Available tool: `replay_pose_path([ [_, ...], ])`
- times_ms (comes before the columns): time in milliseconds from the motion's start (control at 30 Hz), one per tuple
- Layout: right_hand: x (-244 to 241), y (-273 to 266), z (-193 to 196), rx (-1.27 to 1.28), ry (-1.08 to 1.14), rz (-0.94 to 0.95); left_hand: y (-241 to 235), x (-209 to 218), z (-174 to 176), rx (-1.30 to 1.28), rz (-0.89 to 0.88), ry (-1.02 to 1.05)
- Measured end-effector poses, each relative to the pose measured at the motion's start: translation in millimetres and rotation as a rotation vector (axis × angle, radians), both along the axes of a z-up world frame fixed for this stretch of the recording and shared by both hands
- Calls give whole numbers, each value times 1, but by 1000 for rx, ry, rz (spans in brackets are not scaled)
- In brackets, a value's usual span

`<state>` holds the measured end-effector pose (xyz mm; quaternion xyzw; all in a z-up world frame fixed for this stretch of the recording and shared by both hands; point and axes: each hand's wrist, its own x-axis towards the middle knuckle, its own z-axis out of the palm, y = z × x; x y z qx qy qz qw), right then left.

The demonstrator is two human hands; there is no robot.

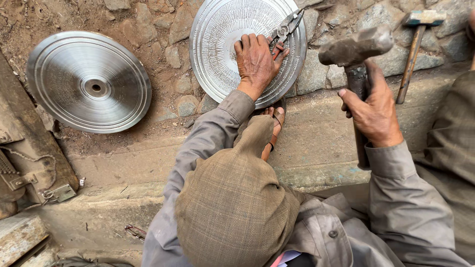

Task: The person sits on the ground and uses a hammer and pliers to shape a small metal piece on top of a large circular metal disc. The person repeatedly strikes the metal piece with the hammer while holding it with pliers.

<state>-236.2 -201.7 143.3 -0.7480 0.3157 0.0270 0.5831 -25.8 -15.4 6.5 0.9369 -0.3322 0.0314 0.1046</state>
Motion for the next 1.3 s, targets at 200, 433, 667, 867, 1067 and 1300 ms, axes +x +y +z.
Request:
replay_pose_path([
  [200,61,7,36,-181,-111,118,-3,-1,9,181,-29,131],
  [433,60,-34,71,-358,-512,216,-2,-4,3,242,-30,-15],
  [667,114,-12,-42,-668,-353,465,-3,-4,-2,279,-69,-113],
  [867,66,-15,-25,-51,82,64,1,14,-9,124,-27,213],
  [1067,-16,4,-41,11,265,-134,7,16,-6,-15,-57,169],
  [1300,-57,14,-85,55,459,-186,5,7,-8,9,-35,205],
])
